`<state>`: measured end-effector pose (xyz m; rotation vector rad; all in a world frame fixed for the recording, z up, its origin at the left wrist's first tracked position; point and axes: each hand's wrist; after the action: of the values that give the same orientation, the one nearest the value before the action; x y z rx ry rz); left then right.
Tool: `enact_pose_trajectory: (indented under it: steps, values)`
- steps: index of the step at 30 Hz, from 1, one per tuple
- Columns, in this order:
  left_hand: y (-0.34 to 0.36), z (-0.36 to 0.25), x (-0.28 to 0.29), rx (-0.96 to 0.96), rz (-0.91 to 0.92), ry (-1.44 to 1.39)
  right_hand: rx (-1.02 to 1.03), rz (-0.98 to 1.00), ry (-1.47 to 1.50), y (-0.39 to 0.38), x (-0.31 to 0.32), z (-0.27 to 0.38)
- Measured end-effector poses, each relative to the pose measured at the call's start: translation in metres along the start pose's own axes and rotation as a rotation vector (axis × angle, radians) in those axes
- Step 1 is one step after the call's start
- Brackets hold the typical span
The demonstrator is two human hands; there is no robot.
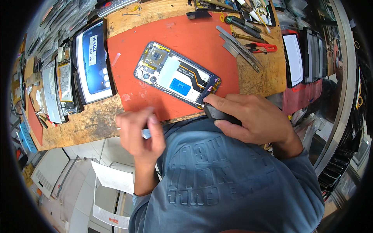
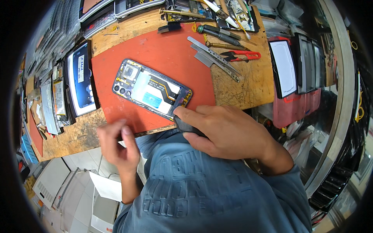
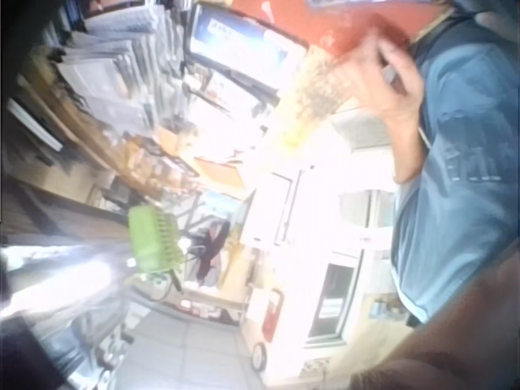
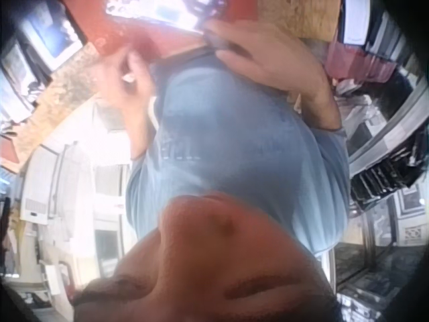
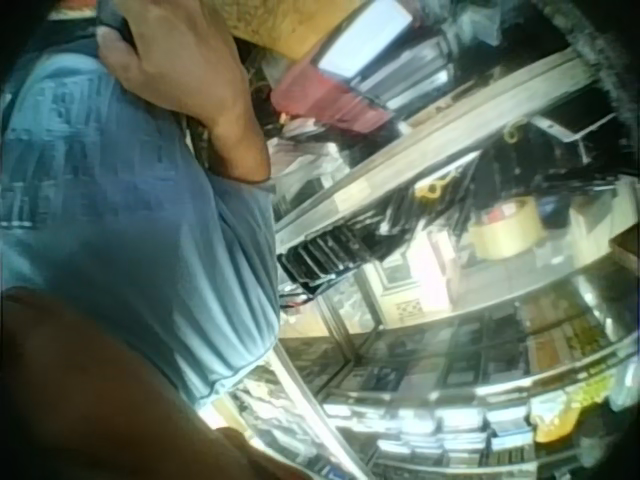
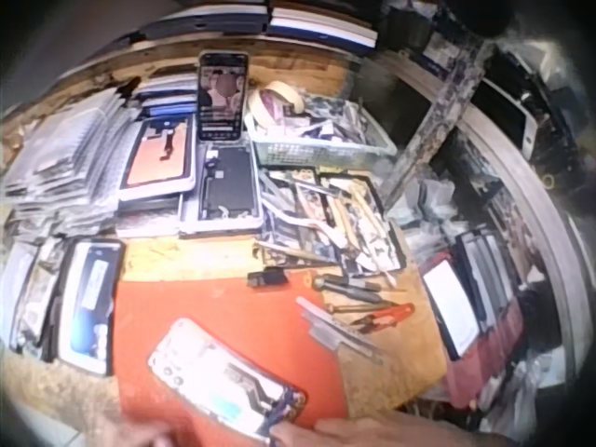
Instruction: The person uses a screwdriver to remove screws from a smartphone, applies adhesive to the back cover, and reattaches it. They then wipe the back cover with a cloth and inspect the device.
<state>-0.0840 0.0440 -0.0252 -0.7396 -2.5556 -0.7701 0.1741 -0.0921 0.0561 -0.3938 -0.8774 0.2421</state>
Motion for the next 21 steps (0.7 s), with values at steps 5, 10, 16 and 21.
enact_pose_trajectory:
  steps: [5,10,16,21]
  values:
    - [-0.006,-0.013,-0.015,-0.142,0.247,0.098,0.025,-0.025,0.038,0.008,-0.001,0.001]
    - [-0.010,-0.015,-0.026,-0.147,0.264,0.116,0.043,-0.061,0.058,0.012,-0.002,0.002]
    - [-0.010,-0.012,-0.025,-0.154,0.275,0.110,0.063,-0.048,0.069,0.020,0.000,0.005]
    - [-0.008,-0.012,-0.025,-0.166,0.270,0.089,0.077,-0.035,0.073,0.028,0.001,0.007]
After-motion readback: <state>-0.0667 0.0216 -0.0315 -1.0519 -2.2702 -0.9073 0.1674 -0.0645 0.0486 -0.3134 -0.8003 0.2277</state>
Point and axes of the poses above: each hand's wrist, its own y-axis towards the middle knuckle, its own x-axis out of the back of the hand, z = x × y, and after that the axes turned 12 degrees about -y, right-handed
